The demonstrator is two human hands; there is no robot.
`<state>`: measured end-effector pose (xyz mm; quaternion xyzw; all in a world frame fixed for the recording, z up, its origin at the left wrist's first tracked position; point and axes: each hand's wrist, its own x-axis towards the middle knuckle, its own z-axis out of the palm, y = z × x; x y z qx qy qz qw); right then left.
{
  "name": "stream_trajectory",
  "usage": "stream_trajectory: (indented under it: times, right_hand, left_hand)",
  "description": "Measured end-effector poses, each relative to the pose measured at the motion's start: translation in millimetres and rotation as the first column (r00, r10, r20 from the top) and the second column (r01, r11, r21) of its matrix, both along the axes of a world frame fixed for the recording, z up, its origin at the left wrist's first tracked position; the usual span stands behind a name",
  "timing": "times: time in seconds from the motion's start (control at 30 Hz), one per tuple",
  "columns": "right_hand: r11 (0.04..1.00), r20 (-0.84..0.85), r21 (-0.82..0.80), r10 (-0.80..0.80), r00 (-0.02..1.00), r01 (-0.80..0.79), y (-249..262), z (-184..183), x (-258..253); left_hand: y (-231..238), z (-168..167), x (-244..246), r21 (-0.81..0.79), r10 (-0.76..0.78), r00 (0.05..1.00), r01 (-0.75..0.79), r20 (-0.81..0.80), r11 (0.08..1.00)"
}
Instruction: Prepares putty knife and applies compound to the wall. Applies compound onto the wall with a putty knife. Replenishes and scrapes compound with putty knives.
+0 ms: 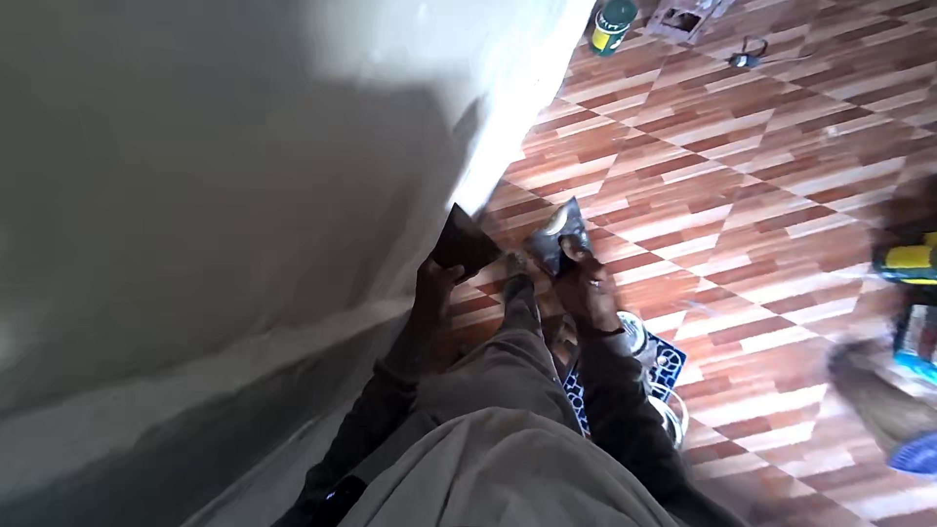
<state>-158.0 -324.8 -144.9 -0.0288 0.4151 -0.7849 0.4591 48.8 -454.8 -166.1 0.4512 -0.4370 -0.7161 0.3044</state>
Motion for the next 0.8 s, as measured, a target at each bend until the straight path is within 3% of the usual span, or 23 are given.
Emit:
stream_trajectory:
  times: [0.1,0.2,0.3,0.4,0.6,0.8]
  right_hand:
    - [0.997,0.097,0.072,0.017,0.995,-0.024,-44.8,-46.3,-51.0]
    - [0.968,0.079,0.249,0.019,0.997,-0.039,-90.2,-119.2,-112.7]
    - [0.895,-0.056,0.443,0.073,0.996,-0.041,-143.6,-202.9,-171.1]
    - [0.822,-0.186,0.57,0.157,0.97,-0.024,-210.9,-256.3,-226.1]
    - [0.888,-0.423,0.447,0.101,0.9,0.11,-354.3,-333.0,-329.3]
    - [0.913,-0.637,0.302,-0.023,0.771,0.276,-451.1,-349.2,-402.5]
  left_hand:
    - [-18.1,-29.9,-17.8,-0.099,-0.004,0.967,0.03,0.256,0.995]
    - [-24.2,-52.7,-24.8,-0.052,-0.04,0.84,0.081,0.541,0.995]
    - [-20.4,-70.5,-15.5,0.033,-0.043,0.753,0.029,0.656,0.999]
    - [-13.9,-73.3,-11.2,0.08,-0.003,0.684,-0.082,0.73,0.993]
    - [-9.0,-71.2,-26.7,0.158,-0.051,0.523,-0.162,0.851,0.974]
    - [6.8,-92.0,-3.0,0.211,-0.056,0.569,-0.211,0.821,0.954]
